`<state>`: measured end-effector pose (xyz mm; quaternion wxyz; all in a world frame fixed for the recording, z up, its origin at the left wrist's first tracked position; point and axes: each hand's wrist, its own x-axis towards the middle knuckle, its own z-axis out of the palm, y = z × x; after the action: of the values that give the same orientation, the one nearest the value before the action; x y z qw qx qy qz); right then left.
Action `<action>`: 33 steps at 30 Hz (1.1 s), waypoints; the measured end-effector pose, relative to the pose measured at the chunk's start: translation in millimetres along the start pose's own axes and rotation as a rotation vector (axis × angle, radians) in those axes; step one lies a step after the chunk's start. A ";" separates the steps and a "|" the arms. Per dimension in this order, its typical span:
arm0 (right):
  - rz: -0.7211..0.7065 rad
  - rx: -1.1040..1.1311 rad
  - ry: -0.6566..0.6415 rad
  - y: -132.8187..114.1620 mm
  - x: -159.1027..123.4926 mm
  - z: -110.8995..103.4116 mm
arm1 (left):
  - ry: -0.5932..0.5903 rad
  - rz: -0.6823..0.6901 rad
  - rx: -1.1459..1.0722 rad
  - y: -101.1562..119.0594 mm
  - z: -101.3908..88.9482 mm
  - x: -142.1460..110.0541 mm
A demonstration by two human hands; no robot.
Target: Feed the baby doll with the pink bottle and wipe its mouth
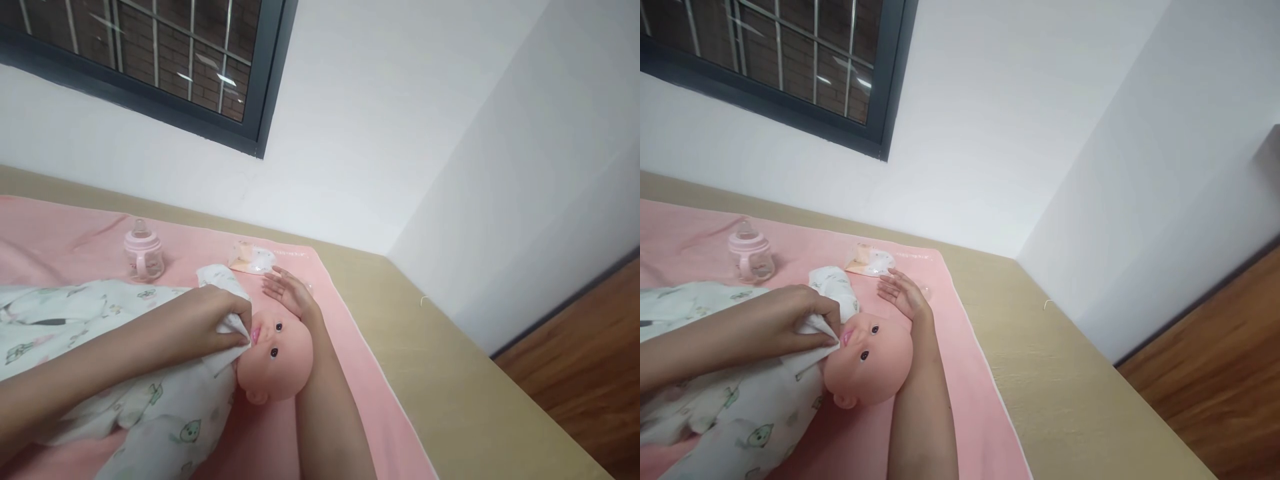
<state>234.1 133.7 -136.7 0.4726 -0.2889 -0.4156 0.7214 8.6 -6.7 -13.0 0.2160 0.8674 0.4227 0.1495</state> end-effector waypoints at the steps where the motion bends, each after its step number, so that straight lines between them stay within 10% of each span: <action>1: -0.001 0.001 0.001 -0.1 -0.2 0.3 | 0.006 0.001 0.015 0.1 -1.1 -0.1; 33: -0.002 -0.024 0.029 -3.7 -6.1 7.6 | 0.135 -0.004 0.008 -5.3 5.9 12.9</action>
<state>231.9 126.4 -129.6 0.4759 -0.3045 -0.4176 0.7116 15.4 5.0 -19.8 0.1840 0.8552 0.4387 0.2057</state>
